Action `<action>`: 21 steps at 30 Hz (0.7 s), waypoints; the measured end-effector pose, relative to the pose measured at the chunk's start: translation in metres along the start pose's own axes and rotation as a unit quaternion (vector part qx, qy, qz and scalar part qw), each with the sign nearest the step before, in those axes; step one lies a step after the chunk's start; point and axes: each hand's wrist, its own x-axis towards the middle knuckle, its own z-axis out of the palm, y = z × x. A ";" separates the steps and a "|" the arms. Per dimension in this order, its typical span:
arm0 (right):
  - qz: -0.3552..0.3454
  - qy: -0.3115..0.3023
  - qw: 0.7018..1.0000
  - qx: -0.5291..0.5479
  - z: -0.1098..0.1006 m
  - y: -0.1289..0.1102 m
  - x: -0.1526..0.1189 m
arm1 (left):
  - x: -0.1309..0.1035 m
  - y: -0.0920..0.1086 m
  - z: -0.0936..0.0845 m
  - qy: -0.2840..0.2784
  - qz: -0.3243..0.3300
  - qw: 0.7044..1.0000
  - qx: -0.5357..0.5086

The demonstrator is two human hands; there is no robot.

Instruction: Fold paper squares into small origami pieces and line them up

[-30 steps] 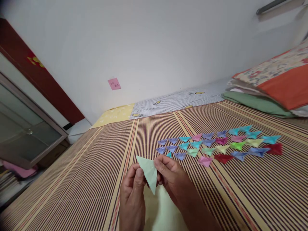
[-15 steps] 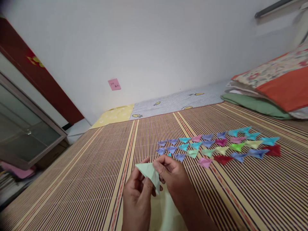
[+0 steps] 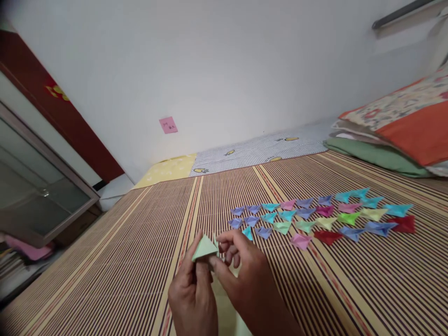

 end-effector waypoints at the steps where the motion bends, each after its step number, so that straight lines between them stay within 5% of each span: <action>1: -0.013 0.011 1.000 -0.009 0.002 -0.001 -0.001 | 0.000 0.000 0.000 0.000 0.003 1.000 -0.006; 7: -0.054 0.033 0.998 0.008 0.005 0.001 -0.002 | 0.001 -0.003 0.003 -0.008 0.001 0.998 -0.068; 15: -0.094 0.093 0.991 0.001 0.000 0.000 -0.002 | 0.003 -0.003 0.003 -0.030 0.171 0.980 -0.099; 18: -0.110 0.117 0.987 -0.014 0.000 0.001 0.000 | 0.002 -0.001 0.004 -0.031 0.156 0.983 -0.094; 21: -0.142 0.129 0.981 -0.041 0.002 0.005 0.001 | 0.000 0.003 0.007 -0.018 0.076 0.989 -0.125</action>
